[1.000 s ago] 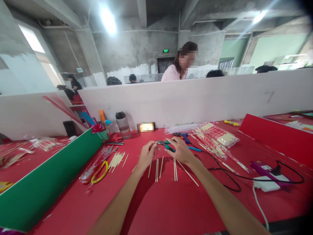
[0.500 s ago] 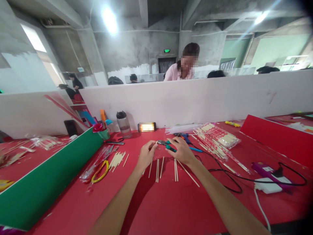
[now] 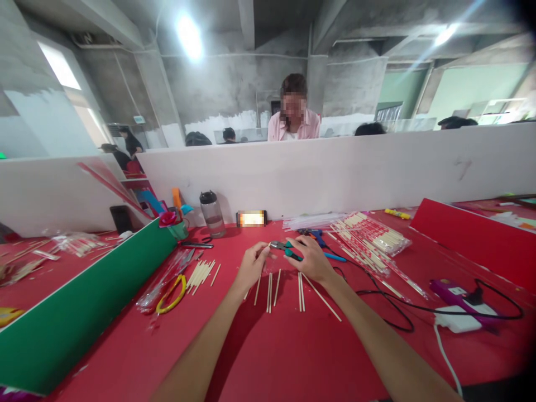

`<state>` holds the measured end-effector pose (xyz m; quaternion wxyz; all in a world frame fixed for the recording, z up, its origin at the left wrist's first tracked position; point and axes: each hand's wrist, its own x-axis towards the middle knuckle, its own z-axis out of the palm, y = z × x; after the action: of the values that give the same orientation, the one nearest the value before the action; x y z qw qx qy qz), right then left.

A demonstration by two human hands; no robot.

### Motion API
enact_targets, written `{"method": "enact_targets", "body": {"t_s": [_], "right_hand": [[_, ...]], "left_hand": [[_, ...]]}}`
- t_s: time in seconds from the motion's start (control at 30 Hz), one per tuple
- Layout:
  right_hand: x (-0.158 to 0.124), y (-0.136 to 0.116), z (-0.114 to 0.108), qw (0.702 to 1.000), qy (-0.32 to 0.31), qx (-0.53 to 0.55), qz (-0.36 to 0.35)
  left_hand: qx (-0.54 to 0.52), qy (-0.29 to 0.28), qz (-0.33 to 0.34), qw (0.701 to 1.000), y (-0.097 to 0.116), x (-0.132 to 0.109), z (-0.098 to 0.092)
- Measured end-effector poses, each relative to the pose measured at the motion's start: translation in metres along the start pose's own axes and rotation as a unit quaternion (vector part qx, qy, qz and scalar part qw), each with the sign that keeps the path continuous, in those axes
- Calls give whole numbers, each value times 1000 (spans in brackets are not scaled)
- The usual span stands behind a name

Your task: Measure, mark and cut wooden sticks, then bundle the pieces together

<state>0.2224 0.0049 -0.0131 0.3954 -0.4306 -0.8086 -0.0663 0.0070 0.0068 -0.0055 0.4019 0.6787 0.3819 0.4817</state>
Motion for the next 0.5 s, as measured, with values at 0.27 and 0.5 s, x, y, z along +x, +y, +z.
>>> {"method": "enact_targets", "body": {"t_s": [0.27,0.5], "right_hand": [[-1,1,2,1000,-6,8,1],[-1,5,5,1000,-8,13,7]], "left_hand": [[39,18,16,999,-2,0,-2],[23,8,8,1000,-7,1,-1]]}}
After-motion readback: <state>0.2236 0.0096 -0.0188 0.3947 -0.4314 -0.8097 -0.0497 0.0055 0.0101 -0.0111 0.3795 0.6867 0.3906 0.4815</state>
